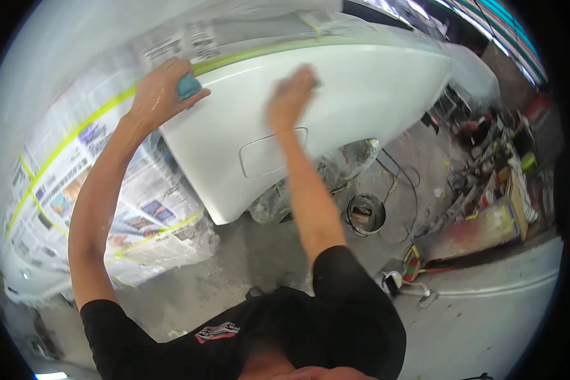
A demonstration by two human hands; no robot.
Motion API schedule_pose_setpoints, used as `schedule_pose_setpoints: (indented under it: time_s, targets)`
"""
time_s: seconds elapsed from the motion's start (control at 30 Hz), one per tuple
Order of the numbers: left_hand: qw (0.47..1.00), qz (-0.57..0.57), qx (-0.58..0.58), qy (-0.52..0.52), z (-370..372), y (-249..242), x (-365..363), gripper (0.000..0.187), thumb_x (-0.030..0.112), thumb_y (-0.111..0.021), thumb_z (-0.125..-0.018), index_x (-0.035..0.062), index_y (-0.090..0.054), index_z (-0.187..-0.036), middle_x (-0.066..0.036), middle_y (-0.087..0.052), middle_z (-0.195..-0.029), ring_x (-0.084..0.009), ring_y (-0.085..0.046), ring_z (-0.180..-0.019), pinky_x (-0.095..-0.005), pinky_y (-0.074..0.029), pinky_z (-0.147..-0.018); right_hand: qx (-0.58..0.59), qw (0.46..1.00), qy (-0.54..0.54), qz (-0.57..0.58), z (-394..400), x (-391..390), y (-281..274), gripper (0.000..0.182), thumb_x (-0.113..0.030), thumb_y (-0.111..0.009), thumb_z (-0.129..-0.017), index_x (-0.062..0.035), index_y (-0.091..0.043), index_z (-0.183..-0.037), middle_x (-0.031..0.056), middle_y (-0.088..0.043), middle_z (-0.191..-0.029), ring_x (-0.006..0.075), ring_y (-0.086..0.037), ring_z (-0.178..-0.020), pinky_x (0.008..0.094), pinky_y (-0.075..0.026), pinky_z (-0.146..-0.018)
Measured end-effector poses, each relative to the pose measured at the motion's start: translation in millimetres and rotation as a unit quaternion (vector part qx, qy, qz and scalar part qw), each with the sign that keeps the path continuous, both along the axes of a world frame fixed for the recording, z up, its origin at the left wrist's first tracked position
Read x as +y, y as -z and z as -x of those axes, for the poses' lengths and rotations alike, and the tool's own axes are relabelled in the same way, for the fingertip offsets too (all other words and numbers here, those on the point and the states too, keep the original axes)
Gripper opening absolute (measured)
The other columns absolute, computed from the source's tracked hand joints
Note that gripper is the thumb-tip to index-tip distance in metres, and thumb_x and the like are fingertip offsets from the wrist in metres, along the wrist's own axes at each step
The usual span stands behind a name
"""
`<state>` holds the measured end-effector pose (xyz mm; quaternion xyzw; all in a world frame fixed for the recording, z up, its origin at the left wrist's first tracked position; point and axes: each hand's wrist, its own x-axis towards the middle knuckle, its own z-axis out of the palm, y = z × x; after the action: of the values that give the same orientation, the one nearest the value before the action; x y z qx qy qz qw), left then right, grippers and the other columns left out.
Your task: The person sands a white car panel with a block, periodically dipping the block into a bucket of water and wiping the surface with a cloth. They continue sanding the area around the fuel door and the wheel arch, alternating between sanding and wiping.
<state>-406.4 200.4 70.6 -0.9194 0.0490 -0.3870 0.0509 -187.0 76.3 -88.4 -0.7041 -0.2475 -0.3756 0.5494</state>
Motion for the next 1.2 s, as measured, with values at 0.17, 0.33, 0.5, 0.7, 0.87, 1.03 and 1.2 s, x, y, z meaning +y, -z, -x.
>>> schedule_pose_setpoints:
  time_s: [0.17,0.33,0.5,0.7,0.87,1.03,1.2]
  targets:
    - [0.986,-0.120,0.110,0.026,-140,-12,-41,0.018,0.018,-0.069,-0.089,0.0078,-0.057,-0.097,-0.015,-0.061,-0.091,-0.0384,-0.063,-0.088,-0.0470,-0.051,-0.071,-0.172,0.922,-0.210,0.276,94,50,33,0.066,-0.038,-0.052,-0.098,-0.0047,-0.037,-0.153,0.0199,-0.038,-0.156,0.0355,-0.036,-0.144,0.0580,-0.025,-0.118]
    - [0.986,-0.139,0.073,0.062,-140,-17,-52,0.019,0.018,-0.071,-0.089,0.0087,-0.056,-0.096,-0.014,-0.059,-0.091,-0.0380,-0.062,-0.082,-0.0484,-0.050,-0.069,-0.041,0.988,0.075,0.131,-61,-28,-9,0.066,-0.034,-0.053,-0.099,-0.0033,-0.034,-0.155,0.0192,-0.026,-0.163,0.0340,-0.022,-0.152,0.0611,-0.022,-0.118]
    - [0.980,-0.173,0.066,0.074,-112,-11,-20,0.031,0.032,-0.077,-0.084,0.0111,-0.059,-0.098,-0.015,-0.057,-0.099,-0.0380,-0.058,-0.093,-0.0482,-0.047,-0.079,-0.007,0.949,-0.220,0.224,21,18,5,0.069,-0.037,-0.054,-0.097,0.0053,-0.037,-0.149,0.0197,-0.031,-0.160,0.0330,-0.026,-0.150,0.0571,-0.022,-0.119]
    - [0.950,-0.248,0.151,0.116,-60,19,16,0.040,0.022,-0.080,-0.080,0.0132,-0.064,-0.115,-0.015,-0.057,-0.130,-0.0370,-0.053,-0.124,-0.0544,-0.041,-0.103,-0.055,0.993,0.039,0.100,-143,-66,-1,0.071,-0.038,-0.049,-0.100,0.0003,-0.027,-0.156,0.0172,-0.025,-0.164,0.0326,-0.021,-0.153,0.0642,-0.020,-0.118]
    - [0.962,-0.219,0.135,0.092,-64,23,16,0.039,0.013,-0.080,-0.079,0.0137,-0.065,-0.115,-0.015,-0.054,-0.142,-0.0386,-0.046,-0.136,-0.0587,-0.033,-0.114,0.054,0.981,0.170,0.075,-146,-43,-13,0.070,-0.039,-0.040,-0.104,0.0034,-0.023,-0.157,0.0196,-0.022,-0.165,0.0355,-0.019,-0.153,0.0651,-0.019,-0.118]
    - [0.959,-0.225,0.149,0.080,-61,24,13,0.041,0.012,-0.079,-0.078,0.0144,-0.065,-0.117,-0.016,-0.053,-0.142,-0.0399,-0.046,-0.137,-0.0590,-0.031,-0.114,-0.160,0.945,-0.155,0.239,-44,-44,25,0.077,-0.041,-0.062,-0.092,-0.0040,-0.034,-0.154,0.0157,-0.027,-0.163,0.0344,-0.020,-0.153,0.0627,-0.018,-0.119]
    - [0.962,-0.213,0.160,0.069,-63,22,16,0.039,0.012,-0.081,-0.076,0.0135,-0.067,-0.112,-0.016,-0.054,-0.141,-0.0407,-0.046,-0.136,-0.0596,-0.033,-0.113,0.096,0.994,0.055,0.013,-256,-138,-30,0.064,-0.029,-0.046,-0.103,0.0009,-0.025,-0.156,0.0189,-0.029,-0.161,0.0334,-0.020,-0.153,0.0668,-0.021,-0.116]
